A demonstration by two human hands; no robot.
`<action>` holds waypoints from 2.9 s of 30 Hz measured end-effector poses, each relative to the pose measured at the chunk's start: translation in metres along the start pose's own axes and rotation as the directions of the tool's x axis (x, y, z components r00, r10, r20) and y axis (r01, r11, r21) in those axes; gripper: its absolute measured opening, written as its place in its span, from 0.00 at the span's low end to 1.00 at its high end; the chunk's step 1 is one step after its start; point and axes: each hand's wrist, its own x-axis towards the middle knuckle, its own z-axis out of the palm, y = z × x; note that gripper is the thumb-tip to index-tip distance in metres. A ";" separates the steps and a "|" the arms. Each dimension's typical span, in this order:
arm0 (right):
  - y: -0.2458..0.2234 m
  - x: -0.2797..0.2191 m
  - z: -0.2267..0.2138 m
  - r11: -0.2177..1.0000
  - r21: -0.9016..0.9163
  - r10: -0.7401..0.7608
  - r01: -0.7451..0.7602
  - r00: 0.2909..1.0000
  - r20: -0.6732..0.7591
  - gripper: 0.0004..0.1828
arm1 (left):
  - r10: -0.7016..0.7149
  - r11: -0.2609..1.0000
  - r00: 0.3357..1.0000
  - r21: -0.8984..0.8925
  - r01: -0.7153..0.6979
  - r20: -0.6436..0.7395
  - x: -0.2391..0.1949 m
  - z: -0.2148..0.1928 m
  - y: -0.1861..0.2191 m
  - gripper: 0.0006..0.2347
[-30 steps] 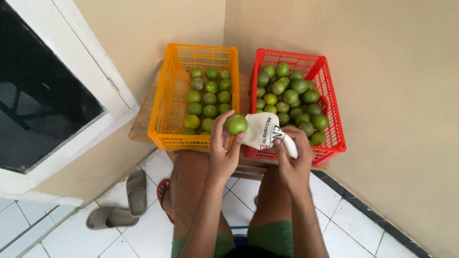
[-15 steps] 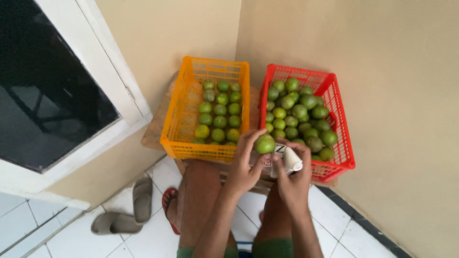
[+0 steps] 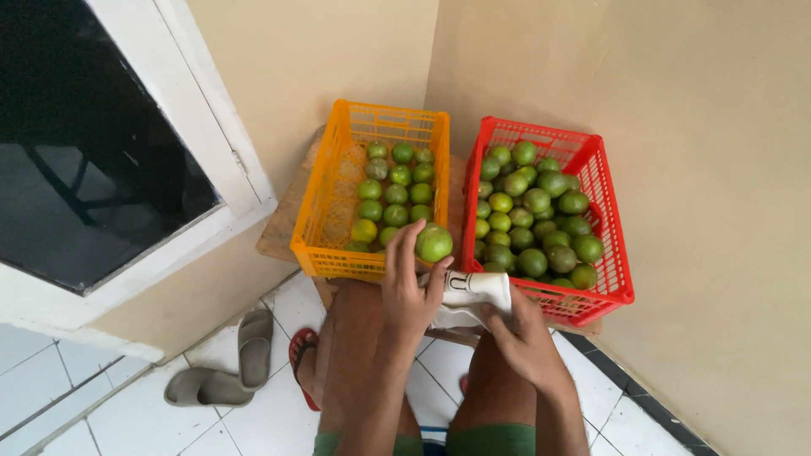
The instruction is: The person sits and wipes green limes with a white cloth, picking them from a red basket and placing them into a yellow basket. The person handles the limes one at a time, rotating them while wiping the surface.
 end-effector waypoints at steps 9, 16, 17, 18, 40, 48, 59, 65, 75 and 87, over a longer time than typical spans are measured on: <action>0.014 0.012 0.008 0.908 0.386 0.341 -0.162 0.822 -0.457 0.16 | -0.201 0.959 0.979 -0.205 0.194 -0.014 0.013 -0.005 0.008 0.21; -0.001 0.014 0.001 0.786 0.618 0.451 -0.004 0.688 -0.569 0.19 | -0.349 0.770 0.925 -0.517 0.374 0.149 0.000 0.001 -0.010 0.22; 0.006 0.013 0.000 0.796 0.606 0.415 0.003 0.726 -0.549 0.23 | -0.366 0.752 0.908 -0.510 0.417 0.204 0.001 0.001 -0.011 0.23; 0.013 0.011 0.000 0.804 0.594 0.378 0.011 0.762 -0.526 0.27 | -0.381 0.733 0.888 -0.501 0.460 0.259 0.002 0.000 -0.012 0.25; -0.033 0.008 -0.019 0.984 -0.148 -0.157 0.103 0.891 -0.427 0.30 | -0.363 0.572 0.858 -0.641 0.512 0.362 0.016 -0.009 0.016 0.32; -0.048 0.005 -0.032 0.912 -0.343 -0.320 0.222 0.911 -0.260 0.08 | -0.188 0.800 0.953 -0.527 0.288 0.236 0.025 -0.021 0.019 0.30; -0.018 0.001 -0.034 0.999 0.021 -0.039 0.047 0.958 -0.286 0.25 | -0.179 0.627 0.948 -0.711 0.317 0.264 0.011 -0.007 0.001 0.25; -0.012 0.009 -0.010 0.982 0.188 0.118 -0.002 0.787 -0.606 0.25 | -0.411 0.683 0.897 -0.596 0.422 0.164 -0.001 0.018 0.008 0.22; -0.003 0.014 0.014 0.425 0.902 0.513 0.069 0.803 -0.303 0.28 | -0.448 0.102 0.725 -0.776 0.622 0.523 -0.021 0.040 0.005 0.27; 0.019 0.011 0.022 0.715 0.670 0.227 0.197 0.842 -0.490 0.33 | -0.368 0.295 0.814 -0.774 0.560 0.448 -0.020 0.039 0.002 0.26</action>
